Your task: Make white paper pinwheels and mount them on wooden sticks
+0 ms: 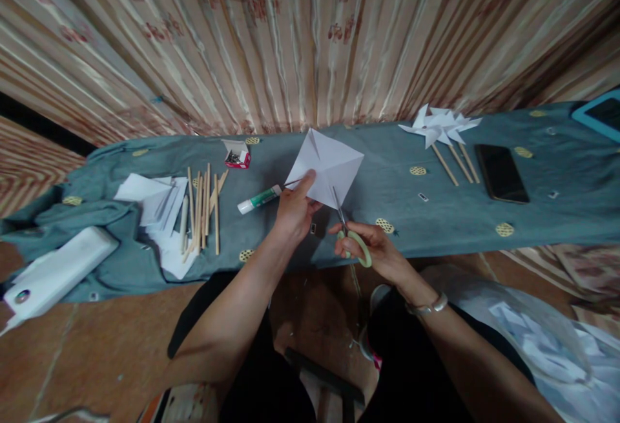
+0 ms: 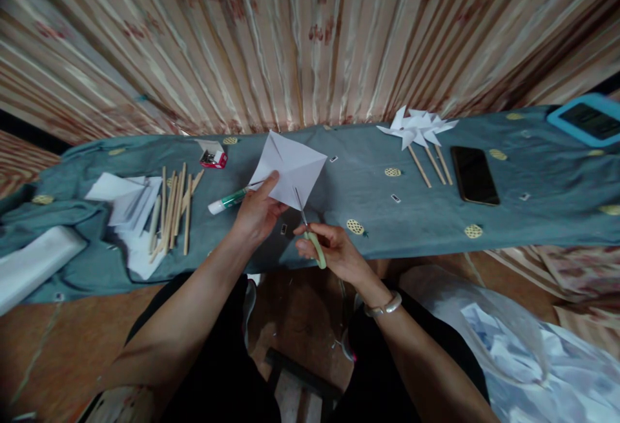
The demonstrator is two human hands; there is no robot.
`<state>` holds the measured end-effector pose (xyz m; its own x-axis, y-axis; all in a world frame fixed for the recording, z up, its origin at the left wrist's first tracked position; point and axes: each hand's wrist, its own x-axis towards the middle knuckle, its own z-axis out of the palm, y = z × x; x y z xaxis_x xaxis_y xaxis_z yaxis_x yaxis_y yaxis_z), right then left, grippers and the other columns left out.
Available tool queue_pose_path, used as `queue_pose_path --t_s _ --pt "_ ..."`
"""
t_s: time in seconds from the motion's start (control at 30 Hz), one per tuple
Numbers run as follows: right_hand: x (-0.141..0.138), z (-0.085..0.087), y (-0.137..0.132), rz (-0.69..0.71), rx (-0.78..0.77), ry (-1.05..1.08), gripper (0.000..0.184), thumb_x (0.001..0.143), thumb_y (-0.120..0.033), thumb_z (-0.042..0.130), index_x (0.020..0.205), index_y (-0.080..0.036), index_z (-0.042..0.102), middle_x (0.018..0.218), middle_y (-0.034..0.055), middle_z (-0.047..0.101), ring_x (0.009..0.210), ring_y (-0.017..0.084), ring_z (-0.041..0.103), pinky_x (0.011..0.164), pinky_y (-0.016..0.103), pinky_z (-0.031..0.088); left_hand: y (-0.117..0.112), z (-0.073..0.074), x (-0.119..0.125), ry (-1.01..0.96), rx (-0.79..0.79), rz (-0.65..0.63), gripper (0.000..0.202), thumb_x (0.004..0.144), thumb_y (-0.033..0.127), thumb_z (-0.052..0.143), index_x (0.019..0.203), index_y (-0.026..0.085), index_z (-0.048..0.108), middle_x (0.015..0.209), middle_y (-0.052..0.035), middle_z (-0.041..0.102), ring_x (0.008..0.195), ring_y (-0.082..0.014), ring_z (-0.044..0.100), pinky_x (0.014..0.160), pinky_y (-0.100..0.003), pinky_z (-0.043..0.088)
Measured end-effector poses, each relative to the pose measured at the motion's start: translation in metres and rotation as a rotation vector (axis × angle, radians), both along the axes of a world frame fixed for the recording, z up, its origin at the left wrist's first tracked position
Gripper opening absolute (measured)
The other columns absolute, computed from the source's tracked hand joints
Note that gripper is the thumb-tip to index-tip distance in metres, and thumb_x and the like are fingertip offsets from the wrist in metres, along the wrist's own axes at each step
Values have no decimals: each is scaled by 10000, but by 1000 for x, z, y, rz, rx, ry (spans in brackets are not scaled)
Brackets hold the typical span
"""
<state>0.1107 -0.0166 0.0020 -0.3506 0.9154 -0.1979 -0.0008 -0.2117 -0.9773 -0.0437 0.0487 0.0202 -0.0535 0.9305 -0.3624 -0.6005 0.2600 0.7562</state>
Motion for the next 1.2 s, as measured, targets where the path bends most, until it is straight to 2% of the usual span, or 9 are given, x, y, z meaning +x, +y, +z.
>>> queue_pose_path --t_s 0.43,0.6,0.83,0.97,1.2 --pt "1 -3 -1 5 -26 8 429 681 -555 779 903 -193 717 676 10 659 604 118 589 570 237 495 -1 0 0 -2 6 -6 222 706 289 792 858 166 689 842 -30 740 710 -155 679 663 -285 541" --pt "1 -9 -1 -8 -11 -14 458 686 -563 770 924 -177 712 644 -3 625 572 103 558 521 219 461 -1 1 -1 -20 8 13 160 726 251 771 828 163 686 793 -11 728 677 -136 669 664 -270 541" --pt "1 -9 -1 -11 -55 8 401 653 -451 830 931 -181 726 645 -7 631 575 101 556 515 219 459 -1 5 0 -28 1 22 41 814 199 681 805 161 689 770 -12 725 665 -127 660 678 -258 552" --pt "-1 -8 -1 -46 -87 16 400 623 -427 851 912 -176 733 623 -11 633 555 94 552 508 216 450 -1 6 1 -23 -5 25 88 856 176 624 792 172 684 755 -10 721 666 -127 656 659 -243 551" --pt "-3 -8 -1 -69 -91 15 389 612 -436 849 882 -180 733 605 -16 627 543 99 561 497 225 456 0 4 -1 -34 -3 26 56 847 182 635 816 169 681 762 5 717 695 -134 671 696 -265 551"
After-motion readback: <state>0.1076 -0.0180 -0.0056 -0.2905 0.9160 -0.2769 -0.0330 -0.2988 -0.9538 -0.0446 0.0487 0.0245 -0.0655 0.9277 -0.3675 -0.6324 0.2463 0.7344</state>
